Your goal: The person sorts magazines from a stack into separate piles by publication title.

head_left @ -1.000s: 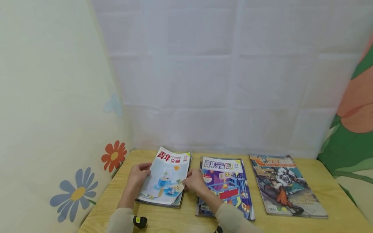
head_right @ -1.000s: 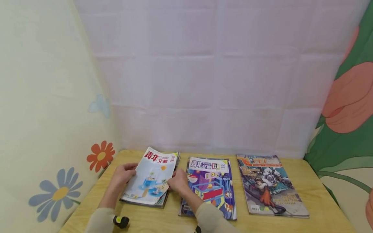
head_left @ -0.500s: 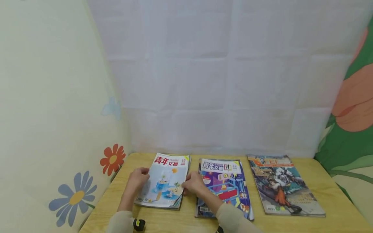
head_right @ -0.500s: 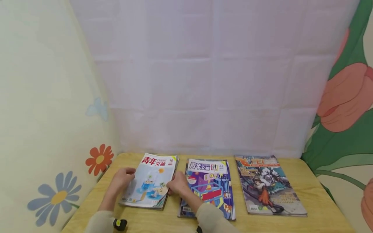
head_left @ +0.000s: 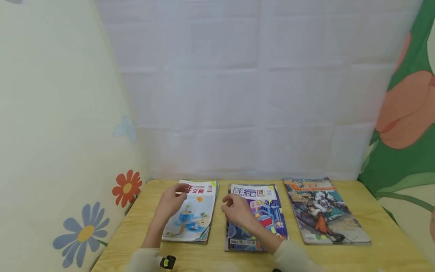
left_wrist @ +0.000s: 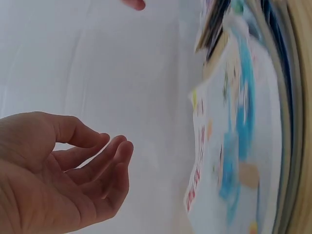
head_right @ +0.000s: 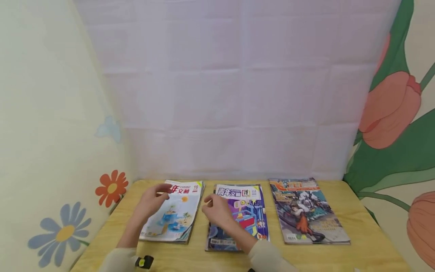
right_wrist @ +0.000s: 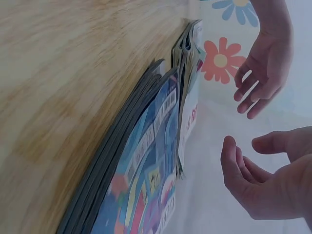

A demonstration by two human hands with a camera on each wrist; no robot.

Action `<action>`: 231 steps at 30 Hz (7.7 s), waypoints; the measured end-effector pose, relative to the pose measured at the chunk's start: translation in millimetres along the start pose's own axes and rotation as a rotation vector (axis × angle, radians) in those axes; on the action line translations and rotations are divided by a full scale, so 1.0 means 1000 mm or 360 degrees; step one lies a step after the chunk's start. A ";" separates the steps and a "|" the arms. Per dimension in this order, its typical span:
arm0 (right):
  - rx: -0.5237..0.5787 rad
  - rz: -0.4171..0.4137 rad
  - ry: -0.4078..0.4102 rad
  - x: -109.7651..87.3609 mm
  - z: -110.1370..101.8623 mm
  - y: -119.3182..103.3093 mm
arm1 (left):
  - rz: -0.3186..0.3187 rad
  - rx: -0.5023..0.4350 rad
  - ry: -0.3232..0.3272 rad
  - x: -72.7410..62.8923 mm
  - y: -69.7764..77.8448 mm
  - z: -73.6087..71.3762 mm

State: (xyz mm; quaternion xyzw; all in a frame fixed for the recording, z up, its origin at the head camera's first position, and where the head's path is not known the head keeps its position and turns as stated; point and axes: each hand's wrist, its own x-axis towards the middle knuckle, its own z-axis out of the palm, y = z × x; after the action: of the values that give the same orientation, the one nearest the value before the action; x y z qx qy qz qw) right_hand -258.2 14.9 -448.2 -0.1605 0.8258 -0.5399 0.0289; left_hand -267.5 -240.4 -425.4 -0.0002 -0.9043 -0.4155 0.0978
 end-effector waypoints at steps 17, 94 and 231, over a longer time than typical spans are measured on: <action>-0.0164 0.0087 0.0187 -0.055 -0.087 0.051 | 0.0220 0.0041 -0.0277 -0.011 0.039 0.113; 0.0602 0.0449 -0.0001 -0.012 -0.077 0.053 | -0.0215 -0.1174 -0.0452 -0.011 0.000 0.039; -0.0382 0.0459 0.0178 -0.051 -0.135 0.091 | -0.0405 -0.1080 -0.0549 -0.025 0.042 0.157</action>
State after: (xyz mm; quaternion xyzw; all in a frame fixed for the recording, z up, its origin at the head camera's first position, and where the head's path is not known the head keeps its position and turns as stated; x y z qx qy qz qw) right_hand -261.0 182.6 -480.1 -0.0126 0.8990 -0.4358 0.0407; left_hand -267.6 -93.4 -498.0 0.0097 -0.7117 -0.6932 -0.1133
